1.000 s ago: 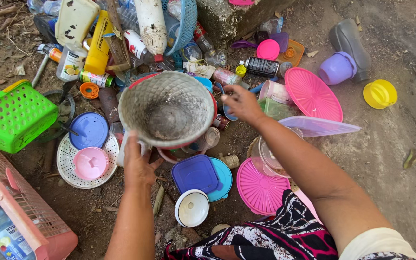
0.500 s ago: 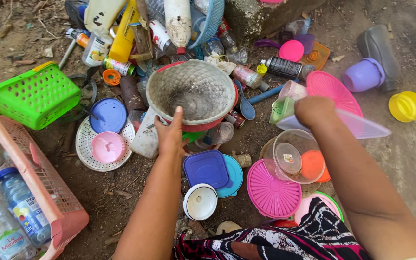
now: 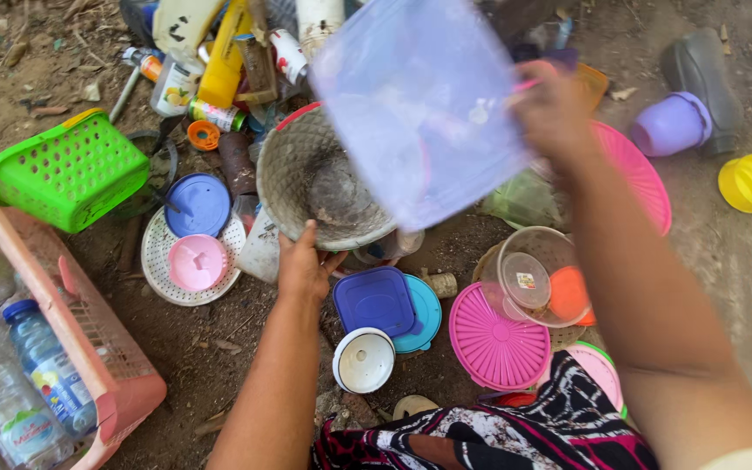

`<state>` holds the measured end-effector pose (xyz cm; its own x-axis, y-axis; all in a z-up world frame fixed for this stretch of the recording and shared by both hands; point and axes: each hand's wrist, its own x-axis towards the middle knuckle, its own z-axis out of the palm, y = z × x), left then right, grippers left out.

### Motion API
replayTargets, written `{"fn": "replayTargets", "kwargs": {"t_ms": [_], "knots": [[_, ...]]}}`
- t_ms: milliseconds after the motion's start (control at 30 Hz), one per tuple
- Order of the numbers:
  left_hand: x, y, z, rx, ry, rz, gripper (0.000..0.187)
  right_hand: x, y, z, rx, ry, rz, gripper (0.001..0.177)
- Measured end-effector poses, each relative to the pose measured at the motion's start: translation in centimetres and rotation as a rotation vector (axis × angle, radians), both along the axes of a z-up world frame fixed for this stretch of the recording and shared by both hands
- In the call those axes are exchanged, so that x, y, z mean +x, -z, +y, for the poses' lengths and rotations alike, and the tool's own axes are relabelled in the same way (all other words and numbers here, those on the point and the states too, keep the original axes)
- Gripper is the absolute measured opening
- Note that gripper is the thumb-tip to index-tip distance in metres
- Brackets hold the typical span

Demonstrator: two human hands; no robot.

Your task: The person sorts through a pile of plastic bottles, containers, and household items, placing plastic bottles and specific containers into a large pink basket.

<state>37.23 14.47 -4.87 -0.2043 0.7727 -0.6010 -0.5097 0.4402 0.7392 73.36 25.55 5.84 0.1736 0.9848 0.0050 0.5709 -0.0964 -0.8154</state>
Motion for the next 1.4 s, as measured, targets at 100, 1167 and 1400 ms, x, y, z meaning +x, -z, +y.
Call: {"fn": "replayTargets", "kwargs": {"t_ms": [100, 1167, 1400], "knots": [[0.4, -0.4, 0.1, -0.057, -0.017, -0.012, 0.062, -5.3, 9.6, 0.9, -0.150, 0.001, 0.490, 0.031], [1.1, -1.8, 0.5, 0.074, -0.198, -0.171, 0.051, 25.8, 28.8, -7.3, 0.072, 1.062, 1.535, 0.035], [0.1, -1.5, 0.8, 0.121, -0.246, -0.218, 0.048, 22.9, 26.5, -7.8, 0.081, 0.974, 1.469, 0.030]]}}
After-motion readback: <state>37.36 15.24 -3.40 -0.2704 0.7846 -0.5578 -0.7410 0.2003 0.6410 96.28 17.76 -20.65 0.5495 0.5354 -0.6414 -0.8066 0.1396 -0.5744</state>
